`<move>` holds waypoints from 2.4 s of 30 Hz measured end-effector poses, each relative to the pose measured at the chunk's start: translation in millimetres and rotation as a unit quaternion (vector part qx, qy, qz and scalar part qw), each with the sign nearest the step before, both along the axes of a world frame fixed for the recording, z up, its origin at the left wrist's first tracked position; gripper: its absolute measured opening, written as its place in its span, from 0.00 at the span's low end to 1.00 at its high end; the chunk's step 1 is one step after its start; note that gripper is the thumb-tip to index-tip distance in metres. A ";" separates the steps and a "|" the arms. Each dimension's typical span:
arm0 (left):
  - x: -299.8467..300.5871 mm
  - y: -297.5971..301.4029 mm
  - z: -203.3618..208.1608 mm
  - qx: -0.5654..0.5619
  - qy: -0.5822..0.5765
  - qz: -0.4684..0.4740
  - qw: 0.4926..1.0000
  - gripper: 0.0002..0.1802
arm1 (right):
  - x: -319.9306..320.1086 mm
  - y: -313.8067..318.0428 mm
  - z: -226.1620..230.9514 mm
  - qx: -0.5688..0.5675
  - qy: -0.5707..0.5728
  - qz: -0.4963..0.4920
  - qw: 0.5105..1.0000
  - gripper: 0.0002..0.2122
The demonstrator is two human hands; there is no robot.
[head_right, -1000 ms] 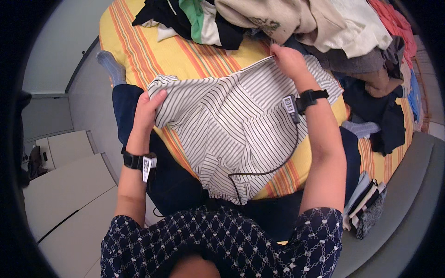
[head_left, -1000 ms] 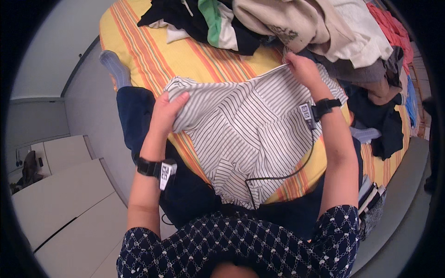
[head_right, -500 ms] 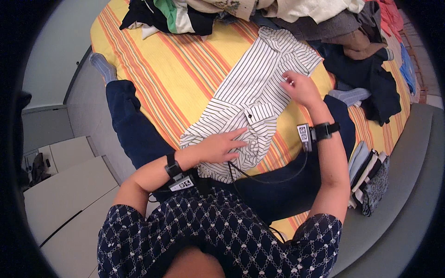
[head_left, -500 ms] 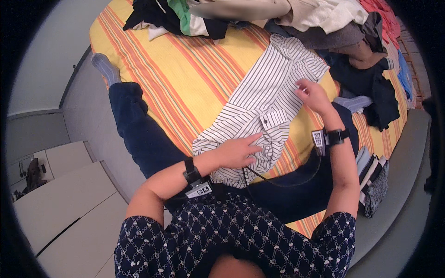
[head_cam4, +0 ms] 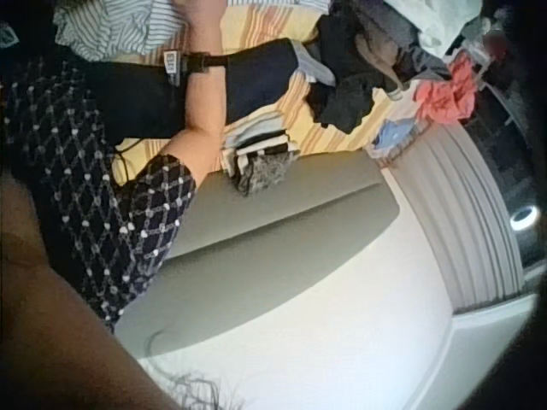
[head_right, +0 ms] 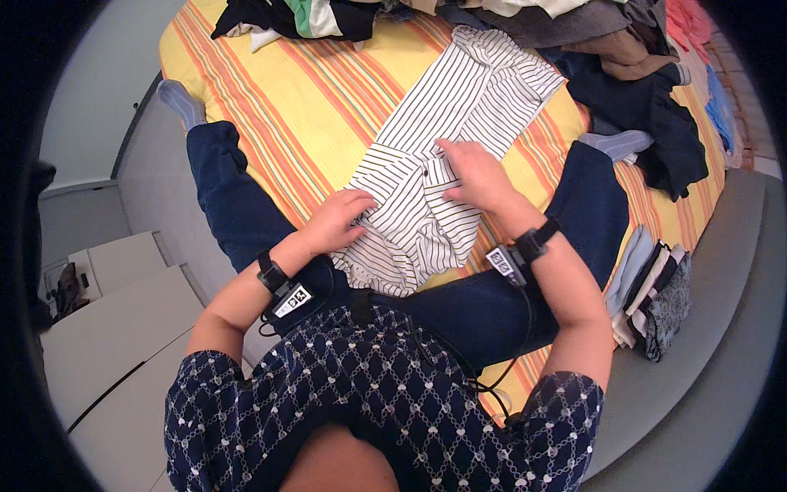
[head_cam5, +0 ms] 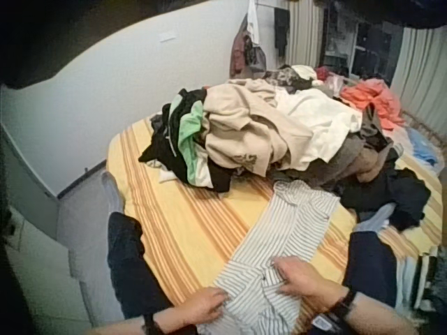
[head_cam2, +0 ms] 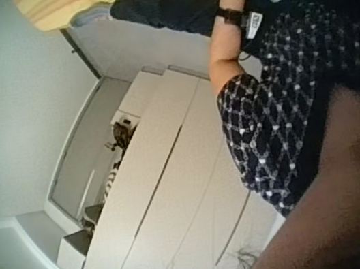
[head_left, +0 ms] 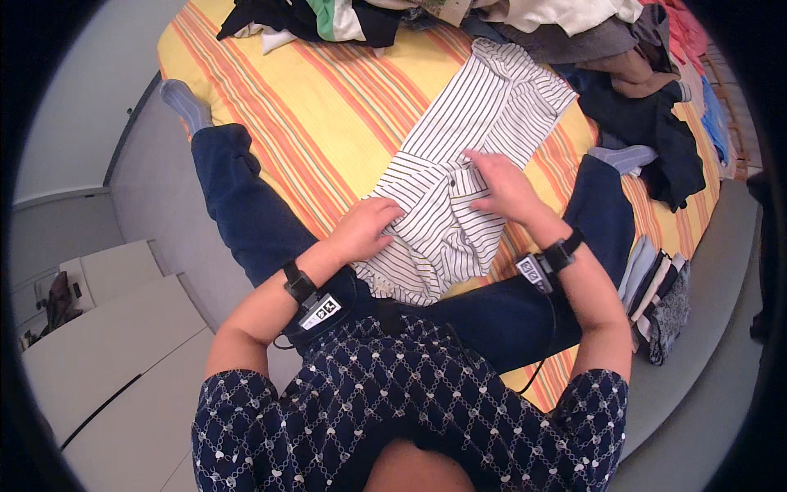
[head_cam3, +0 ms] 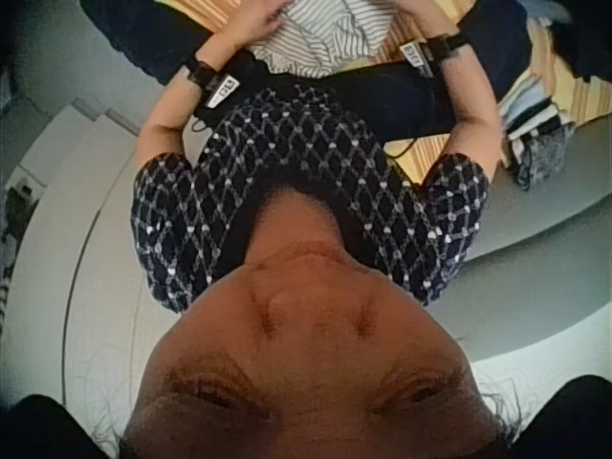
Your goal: The person sits on a bed and folds several garments one by one. They button a striped shirt, fold it, then fold a beige cardigan and a white t-shirt, placing each folded item into a growing stack.
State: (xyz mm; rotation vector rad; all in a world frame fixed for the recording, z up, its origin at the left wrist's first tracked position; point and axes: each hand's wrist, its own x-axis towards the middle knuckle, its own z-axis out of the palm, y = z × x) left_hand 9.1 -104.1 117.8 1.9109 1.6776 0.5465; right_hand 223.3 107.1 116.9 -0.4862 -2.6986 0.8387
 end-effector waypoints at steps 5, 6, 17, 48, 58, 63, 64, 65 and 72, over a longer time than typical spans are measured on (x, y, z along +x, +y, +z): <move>0.5 -5.7 -4.9 0.059 0.094 0.054 0.992 0.30 | 9.5 -1.7 18.6 -0.028 -0.144 0.100 0.984 0.06; 0.1 -5.2 -6.3 0.059 0.110 0.091 0.988 0.24 | 22.5 0.6 31.2 -0.085 -0.121 0.083 0.986 0.07; 27.1 -4.9 -15.3 0.057 -0.039 -0.130 0.989 0.06 | 153.3 25.6 123.2 -0.436 0.222 -0.009 0.872 0.11; -4.1 3.3 -16.1 -0.269 -0.202 0.196 0.921 0.11 | -48.3 202.9 -60.9 -0.080 -0.059 -0.425 0.900 0.25; -4.6 54.5 7.7 -0.149 -0.086 0.052 0.984 0.09 | -95.7 221.0 -59.0 0.032 -0.155 -0.366 0.917 0.20; -13.2 51.7 -0.2 -0.218 -0.152 0.086 0.960 0.08 | -90.0 216.0 -43.2 0.010 -0.029 -0.294 0.955 0.06; -15.8 52.7 -0.5 -0.221 -0.171 0.102 0.955 0.08 | -83.5 212.7 -39.3 0.001 0.034 -0.256 0.966 0.05; -17.7 54.0 -0.1 -0.228 -0.189 0.116 0.948 0.07 | -76.5 208.9 -35.5 -0.010 0.098 -0.224 0.970 0.04; -11.2 73.6 7.2 -0.199 -0.238 0.127 0.942 0.07 | -79.2 211.2 -23.8 0.013 0.025 -0.218 0.975 0.11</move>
